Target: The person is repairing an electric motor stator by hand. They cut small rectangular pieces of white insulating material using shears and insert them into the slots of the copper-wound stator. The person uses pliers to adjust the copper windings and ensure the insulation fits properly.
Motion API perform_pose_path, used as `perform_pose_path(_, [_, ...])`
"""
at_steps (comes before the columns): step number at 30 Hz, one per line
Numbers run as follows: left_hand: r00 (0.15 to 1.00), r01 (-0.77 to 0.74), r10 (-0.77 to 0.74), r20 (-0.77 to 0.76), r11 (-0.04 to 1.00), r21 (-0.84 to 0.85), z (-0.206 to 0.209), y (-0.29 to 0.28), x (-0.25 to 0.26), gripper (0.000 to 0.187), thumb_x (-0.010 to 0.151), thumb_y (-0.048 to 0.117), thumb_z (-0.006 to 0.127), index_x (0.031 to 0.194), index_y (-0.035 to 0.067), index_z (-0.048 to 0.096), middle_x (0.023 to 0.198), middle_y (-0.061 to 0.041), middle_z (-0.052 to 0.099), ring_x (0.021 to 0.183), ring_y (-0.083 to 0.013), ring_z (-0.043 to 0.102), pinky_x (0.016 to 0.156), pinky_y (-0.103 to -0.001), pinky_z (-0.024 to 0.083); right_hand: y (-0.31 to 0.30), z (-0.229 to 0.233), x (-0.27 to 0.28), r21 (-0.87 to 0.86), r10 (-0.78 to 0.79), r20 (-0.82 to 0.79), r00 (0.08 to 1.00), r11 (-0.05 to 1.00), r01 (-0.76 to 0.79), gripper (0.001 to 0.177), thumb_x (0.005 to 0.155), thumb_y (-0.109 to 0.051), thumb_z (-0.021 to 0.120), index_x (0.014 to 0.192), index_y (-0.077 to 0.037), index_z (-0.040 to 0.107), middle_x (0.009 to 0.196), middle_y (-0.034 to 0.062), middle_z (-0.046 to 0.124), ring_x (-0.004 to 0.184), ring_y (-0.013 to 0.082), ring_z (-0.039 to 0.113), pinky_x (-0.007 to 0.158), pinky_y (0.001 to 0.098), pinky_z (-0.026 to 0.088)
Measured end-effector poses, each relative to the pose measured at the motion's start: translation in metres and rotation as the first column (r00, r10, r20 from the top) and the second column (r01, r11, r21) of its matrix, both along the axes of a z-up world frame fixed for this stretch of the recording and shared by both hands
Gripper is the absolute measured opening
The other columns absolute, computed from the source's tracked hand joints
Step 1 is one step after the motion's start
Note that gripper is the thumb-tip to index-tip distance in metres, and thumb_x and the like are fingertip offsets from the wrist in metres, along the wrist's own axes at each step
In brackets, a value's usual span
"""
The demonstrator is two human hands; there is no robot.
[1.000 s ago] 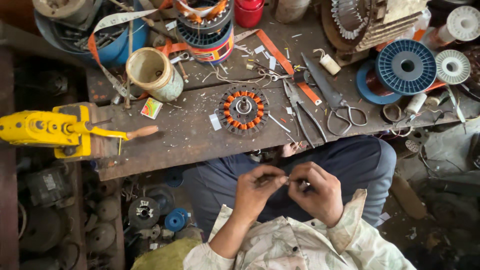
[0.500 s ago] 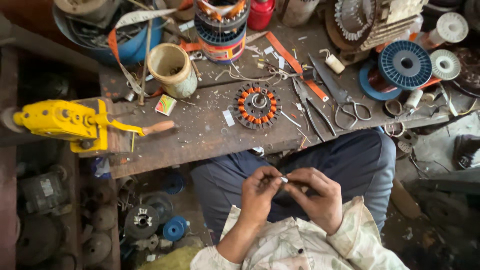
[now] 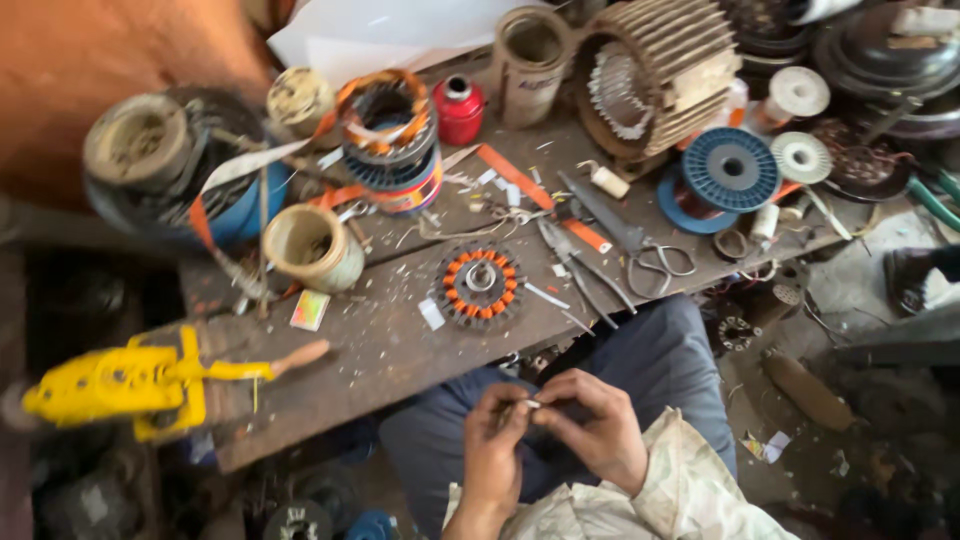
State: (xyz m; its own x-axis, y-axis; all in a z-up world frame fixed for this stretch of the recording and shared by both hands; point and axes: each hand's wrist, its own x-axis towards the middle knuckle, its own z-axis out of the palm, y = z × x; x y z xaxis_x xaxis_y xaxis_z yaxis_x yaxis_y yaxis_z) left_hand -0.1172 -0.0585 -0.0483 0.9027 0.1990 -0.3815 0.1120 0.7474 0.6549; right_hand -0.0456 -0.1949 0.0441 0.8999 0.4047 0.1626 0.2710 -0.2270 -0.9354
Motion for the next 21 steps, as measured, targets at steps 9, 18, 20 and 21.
perform_pose_path(9, [0.984, 0.032, -0.071, 0.161, 0.971, 0.237, -0.112, 0.032, -0.009, 0.021, 0.089, -0.001, 0.070, 0.109, -0.003, 0.065, 0.092, -0.012, 0.074, 0.084, -0.0161, 0.068, 0.079, -0.030, 0.055, 0.013, -0.012, 0.002, 0.629, 0.283, -0.523, 0.804, 0.764, 0.140, 0.009, 0.088, -0.004, 0.075, 0.089, -0.004, 0.066, 0.093, 0.0095, 0.071, 0.081, 0.0185, 0.066, 0.073, 0.0305, 0.054])
perform_pose_path(18, [0.998, -0.036, 0.013, 0.056, 0.898, 0.439, -0.068, 0.038, -0.001, 0.029, 0.082, -0.002, 0.079, 0.109, -0.006, 0.070, 0.092, -0.012, 0.076, 0.082, -0.0143, 0.070, 0.077, -0.027, 0.057, 0.015, -0.013, 0.006, 0.039, 0.055, 0.164, 0.985, 0.997, -0.062, 0.024, 0.080, 0.005, 0.074, 0.103, -0.002, 0.074, 0.100, 0.0130, 0.074, 0.088, 0.0309, 0.075, 0.075, 0.0343, 0.061])
perform_pose_path(20, [0.997, 0.014, 0.021, -0.077, 0.906, 0.423, -0.048, 0.039, -0.001, 0.020, 0.083, -0.001, 0.078, 0.102, -0.007, 0.074, 0.087, -0.013, 0.078, 0.076, -0.0164, 0.072, 0.073, -0.029, 0.059, 0.018, -0.013, 0.004, -0.014, 0.016, 0.117, 0.993, 1.000, -0.014, 0.019, 0.081, 0.000, 0.080, 0.098, -0.005, 0.073, 0.096, 0.0094, 0.076, 0.084, 0.0275, 0.078, 0.071, 0.0335, 0.063])
perform_pose_path(21, [0.999, -0.010, 0.028, -0.042, 0.923, 0.385, -0.041, 0.039, -0.001, 0.019, 0.083, -0.002, 0.078, 0.101, -0.008, 0.074, 0.088, -0.012, 0.077, 0.077, -0.0158, 0.071, 0.073, -0.029, 0.059, 0.019, -0.013, 0.004, -0.040, -0.006, 0.098, 0.995, 0.999, 0.010, 0.018, 0.081, -0.002, 0.083, 0.095, -0.006, 0.073, 0.094, 0.0077, 0.077, 0.081, 0.0258, 0.080, 0.069, 0.0332, 0.063])
